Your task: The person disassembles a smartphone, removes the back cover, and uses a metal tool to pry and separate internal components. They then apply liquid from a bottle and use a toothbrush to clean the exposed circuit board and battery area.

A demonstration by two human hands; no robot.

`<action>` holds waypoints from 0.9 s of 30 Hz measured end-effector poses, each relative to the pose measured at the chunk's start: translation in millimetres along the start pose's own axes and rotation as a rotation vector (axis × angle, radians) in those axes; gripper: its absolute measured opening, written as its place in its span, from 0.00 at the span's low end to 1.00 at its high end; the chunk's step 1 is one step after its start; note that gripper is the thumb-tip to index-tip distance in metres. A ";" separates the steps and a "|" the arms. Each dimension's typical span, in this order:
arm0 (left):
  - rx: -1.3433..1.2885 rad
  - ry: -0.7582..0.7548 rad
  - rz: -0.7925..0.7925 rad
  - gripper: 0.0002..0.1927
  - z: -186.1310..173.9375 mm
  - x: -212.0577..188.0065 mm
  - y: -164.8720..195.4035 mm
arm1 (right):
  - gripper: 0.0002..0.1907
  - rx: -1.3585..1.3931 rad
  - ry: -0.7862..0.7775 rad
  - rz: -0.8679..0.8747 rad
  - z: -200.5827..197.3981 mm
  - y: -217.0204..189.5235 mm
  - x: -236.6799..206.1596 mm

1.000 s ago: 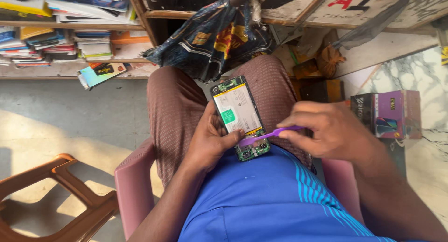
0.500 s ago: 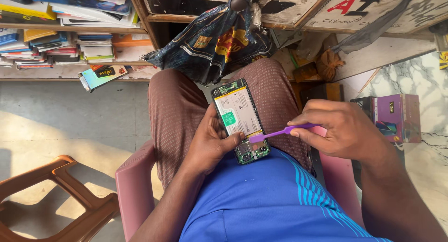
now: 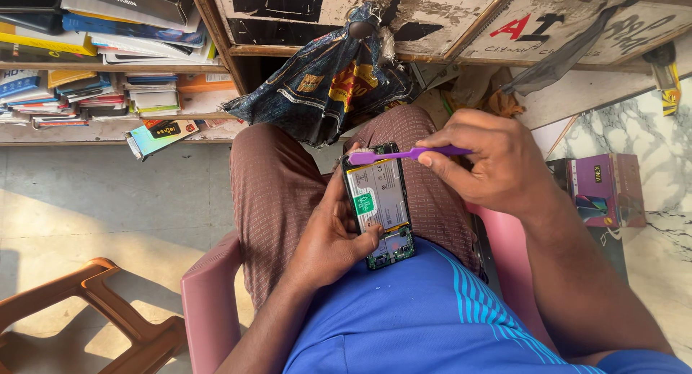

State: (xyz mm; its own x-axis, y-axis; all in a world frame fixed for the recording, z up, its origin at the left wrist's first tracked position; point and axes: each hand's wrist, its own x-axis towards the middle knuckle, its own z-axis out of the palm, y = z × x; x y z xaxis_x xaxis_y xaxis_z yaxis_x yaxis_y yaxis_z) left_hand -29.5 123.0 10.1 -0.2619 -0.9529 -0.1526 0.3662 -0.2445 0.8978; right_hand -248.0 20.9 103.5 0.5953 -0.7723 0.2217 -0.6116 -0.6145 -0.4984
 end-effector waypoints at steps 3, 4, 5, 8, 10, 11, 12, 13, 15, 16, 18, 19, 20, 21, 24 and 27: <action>0.067 0.005 -0.025 0.54 -3.0 -0.4 -3.3 | 0.09 -0.034 -0.033 0.041 -9.1 1.7 4.5; 0.098 0.008 -0.029 0.53 -3.5 0.5 -4.7 | 0.09 -0.022 -0.024 0.002 -12.1 3.3 5.4; 0.044 0.000 -0.008 0.53 -4.5 1.6 -6.4 | 0.09 -0.011 -0.016 -0.035 -13.2 4.9 6.1; -0.064 -0.024 0.011 0.50 -3.1 2.9 -15.9 | 0.08 -0.024 -0.035 -0.068 -3.0 8.1 0.5; -0.039 -0.009 -0.003 0.49 -5.7 3.7 -16.4 | 0.08 -0.025 -0.066 -0.025 -9.9 13.1 3.6; -0.034 -0.012 -0.018 0.49 -6.3 3.5 -15.2 | 0.08 -0.020 -0.083 -0.013 -12.7 13.9 7.1; -0.031 -0.009 -0.032 0.50 -5.6 2.2 -14.4 | 0.08 -0.004 -0.076 -0.027 -15.3 13.3 9.7; -0.026 -0.002 -0.046 0.50 -6.9 0.0 -13.3 | 0.08 0.016 -0.071 -0.043 -16.5 12.5 12.1; -0.056 -0.008 -0.055 0.49 -10.9 0.2 -13.9 | 0.08 0.050 -0.078 -0.055 -10.0 12.2 11.0; -0.074 -0.026 -0.061 0.48 -9.7 3.1 -15.8 | 0.08 0.057 -0.084 -0.051 -3.5 12.8 8.5; -0.060 -0.025 -0.026 0.47 -6.3 4.4 -17.2 | 0.08 0.034 -0.091 -0.028 -5.9 16.2 6.2; -0.050 -0.015 -0.007 0.47 -7.2 3.5 -16.1 | 0.08 0.012 -0.099 -0.017 -11.3 18.6 9.0; -0.025 -0.029 0.000 0.47 -8.1 2.3 -15.4 | 0.07 -0.005 -0.112 -0.011 -15.1 19.2 11.4; -0.002 -0.038 0.010 0.46 -8.4 1.7 -15.4 | 0.08 0.030 -0.106 -0.025 -17.2 18.8 13.6; -0.055 -0.046 -0.006 0.44 -13.5 0.2 -18.4 | 0.08 0.094 -0.106 -0.055 -9.4 20.8 12.6; -0.069 -0.052 -0.045 0.45 -9.3 3.4 -21.1 | 0.08 0.055 -0.107 -0.056 -5.1 30.0 5.2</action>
State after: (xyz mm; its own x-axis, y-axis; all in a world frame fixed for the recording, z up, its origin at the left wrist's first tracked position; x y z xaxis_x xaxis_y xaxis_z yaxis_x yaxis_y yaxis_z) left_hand -29.8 123.3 -13.2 -0.3246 -0.9306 -0.1692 0.4129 -0.3003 0.8599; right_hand -265.9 -2.4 94.0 0.6818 -0.7134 0.1619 -0.5475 -0.6444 -0.5338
